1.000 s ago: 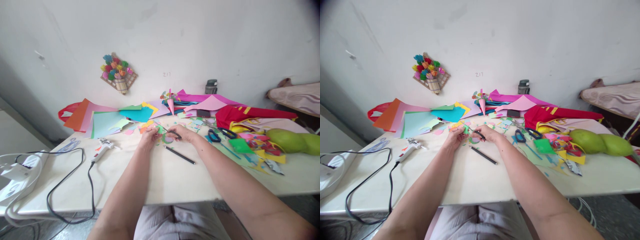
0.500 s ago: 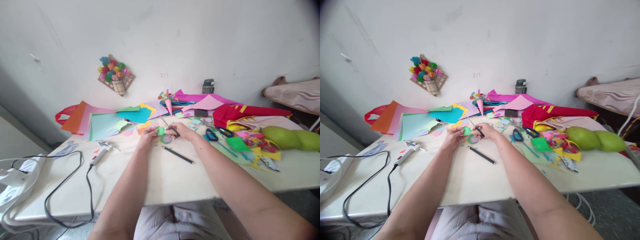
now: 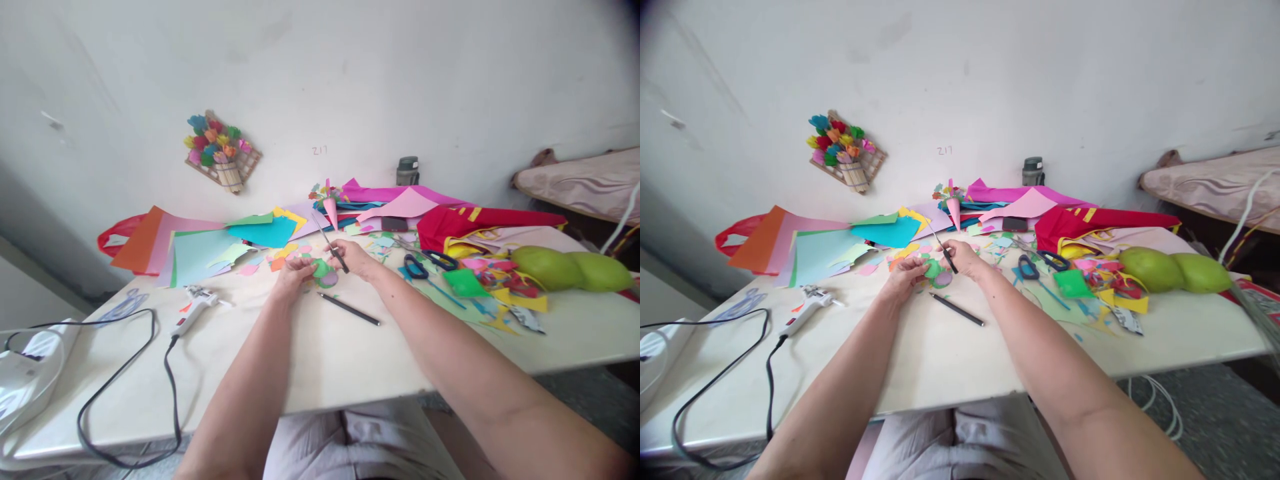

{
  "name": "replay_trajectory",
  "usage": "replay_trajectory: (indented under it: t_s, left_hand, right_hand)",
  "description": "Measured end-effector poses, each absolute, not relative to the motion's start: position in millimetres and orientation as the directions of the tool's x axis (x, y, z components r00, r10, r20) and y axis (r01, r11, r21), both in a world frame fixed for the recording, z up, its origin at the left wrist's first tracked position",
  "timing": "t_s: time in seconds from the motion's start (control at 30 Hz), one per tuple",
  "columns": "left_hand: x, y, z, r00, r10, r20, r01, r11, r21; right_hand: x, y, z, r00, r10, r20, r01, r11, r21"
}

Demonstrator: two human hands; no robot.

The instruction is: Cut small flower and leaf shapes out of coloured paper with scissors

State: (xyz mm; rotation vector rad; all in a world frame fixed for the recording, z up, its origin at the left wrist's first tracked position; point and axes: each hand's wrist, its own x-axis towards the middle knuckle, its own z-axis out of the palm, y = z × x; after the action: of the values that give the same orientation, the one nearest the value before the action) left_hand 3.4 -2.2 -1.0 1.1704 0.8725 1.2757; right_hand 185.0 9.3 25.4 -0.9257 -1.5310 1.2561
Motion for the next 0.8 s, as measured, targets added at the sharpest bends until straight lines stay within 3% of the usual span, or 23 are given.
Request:
replay_trajectory:
  t_s: [0.23,0.43,0.63,0.8]
  left_hand:
    - [5.4,-2.3,-1.6,0.142,0.983,0.119,-0.247,-0.081,0.966]
    - [3.6,-2.2,-0.5,0.104,0.980,0.170,-0.285,-0.134,0.949]
    - [0.9,-0.3,-2.2,0.130,0.978,0.165,-0.228,-0.133,0.964]
    - [0.6,0.3,-3.6,0.185,0.969,0.162,-0.150,-0.135,0.979]
  right_hand:
    - [177.1,5.1,28.5,-0.206,0.956,0.207,-0.032,0.205,-0.978]
    - [177.0,2.3,28.1,-0.292,0.942,0.166,-0.013,0.169,-0.985]
    - [185.2,4.6,31.2,-0.193,0.959,0.208,-0.014,0.209,-0.978]
    - [182.7,6.3,28.3,-0.236,0.942,0.237,-0.042,0.234,-0.971]
